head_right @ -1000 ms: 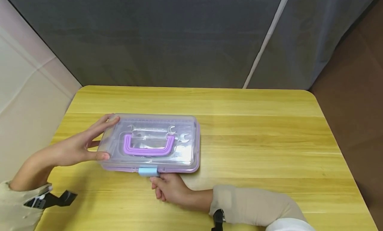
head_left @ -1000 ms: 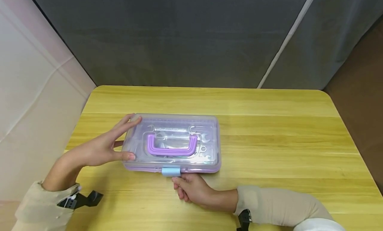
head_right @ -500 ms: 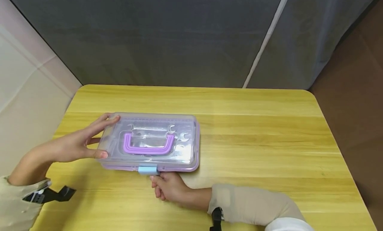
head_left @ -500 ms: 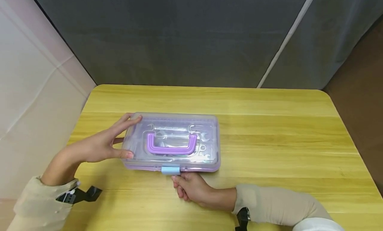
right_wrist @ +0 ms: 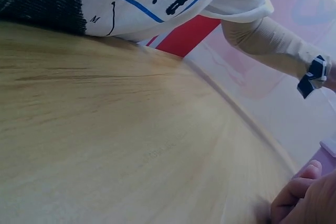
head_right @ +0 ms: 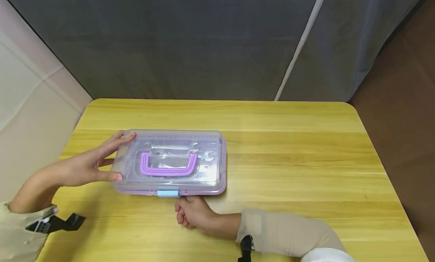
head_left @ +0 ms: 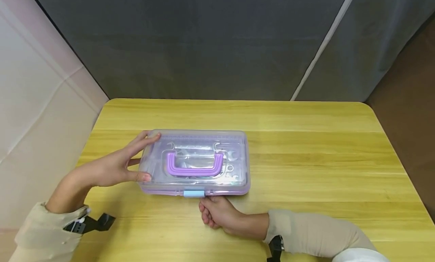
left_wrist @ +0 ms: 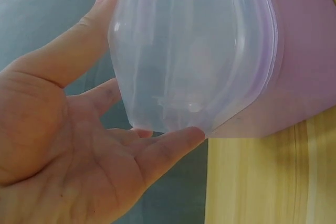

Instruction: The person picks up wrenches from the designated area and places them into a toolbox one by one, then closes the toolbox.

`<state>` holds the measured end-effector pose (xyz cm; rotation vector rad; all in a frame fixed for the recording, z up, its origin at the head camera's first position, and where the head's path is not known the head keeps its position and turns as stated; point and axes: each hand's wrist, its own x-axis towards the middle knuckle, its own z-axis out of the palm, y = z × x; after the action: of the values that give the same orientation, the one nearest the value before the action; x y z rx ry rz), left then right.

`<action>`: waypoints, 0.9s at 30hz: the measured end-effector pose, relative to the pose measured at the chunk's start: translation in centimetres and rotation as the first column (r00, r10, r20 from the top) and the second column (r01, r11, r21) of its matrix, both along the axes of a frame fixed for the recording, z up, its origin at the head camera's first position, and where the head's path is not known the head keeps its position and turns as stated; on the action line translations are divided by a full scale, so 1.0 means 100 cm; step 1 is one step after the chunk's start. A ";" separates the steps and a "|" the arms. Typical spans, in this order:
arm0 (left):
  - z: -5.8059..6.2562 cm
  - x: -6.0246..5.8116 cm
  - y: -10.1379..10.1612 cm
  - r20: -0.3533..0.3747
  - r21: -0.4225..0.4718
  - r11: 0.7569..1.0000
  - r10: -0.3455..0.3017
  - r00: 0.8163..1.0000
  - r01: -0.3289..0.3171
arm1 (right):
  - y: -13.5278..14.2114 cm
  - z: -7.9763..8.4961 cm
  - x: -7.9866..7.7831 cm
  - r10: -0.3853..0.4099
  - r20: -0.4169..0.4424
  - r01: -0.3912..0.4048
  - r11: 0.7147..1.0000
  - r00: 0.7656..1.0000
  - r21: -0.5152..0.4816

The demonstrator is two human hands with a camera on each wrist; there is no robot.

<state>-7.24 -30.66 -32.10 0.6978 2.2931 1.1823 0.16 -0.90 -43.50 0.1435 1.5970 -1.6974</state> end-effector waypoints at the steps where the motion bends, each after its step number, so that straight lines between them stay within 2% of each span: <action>1: 0.000 0.000 0.000 0.000 0.005 1.000 -0.001 1.000 0.001 | 0.000 0.000 0.000 0.003 0.004 -0.003 1.000 1.000 0.003; 6: -0.002 -0.003 0.000 -0.016 0.023 1.000 -0.015 1.000 0.016 | 0.002 0.000 -0.002 0.042 0.014 -0.043 0.999 0.999 0.015; 9: -0.002 -0.004 0.000 -0.023 0.006 1.000 -0.012 1.000 0.012 | 0.007 0.000 -0.005 0.111 -0.009 -0.111 0.994 0.994 -0.007; 11: -0.001 -0.004 0.000 -0.030 -0.010 1.000 -0.007 1.000 0.007 | 0.011 0.001 -0.006 0.177 -0.053 -0.178 0.984 0.983 -0.018; 13: 0.000 -0.005 -0.002 -0.032 -0.023 1.000 -0.002 0.999 0.001 | 0.016 0.004 -0.007 0.258 -0.123 -0.262 0.965 0.958 -0.020; 16: 0.000 -0.005 -0.004 -0.054 -0.040 0.999 -0.004 0.999 0.002 | 0.025 0.013 -0.011 0.368 -0.272 -0.382 0.924 0.889 0.001; 20: 0.000 -0.003 -0.007 -0.072 -0.048 0.999 -0.005 0.997 0.001 | 0.040 0.028 -0.019 0.461 -0.457 -0.493 0.868 0.761 0.056; 23: 0.000 0.000 -0.010 -0.085 -0.061 0.998 0.001 0.996 -0.006 | 0.052 0.041 -0.024 0.506 -0.529 -0.549 0.831 0.681 0.088; 27: 0.001 0.003 -0.011 -0.123 -0.102 0.995 -0.002 0.992 -0.011 | 0.070 0.059 -0.031 0.533 -0.591 -0.603 0.792 0.605 0.098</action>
<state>-6.99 -31.71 -31.98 0.7460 2.4385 1.0417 -2.90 6.09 -37.57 -0.9723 1.7056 -1.3485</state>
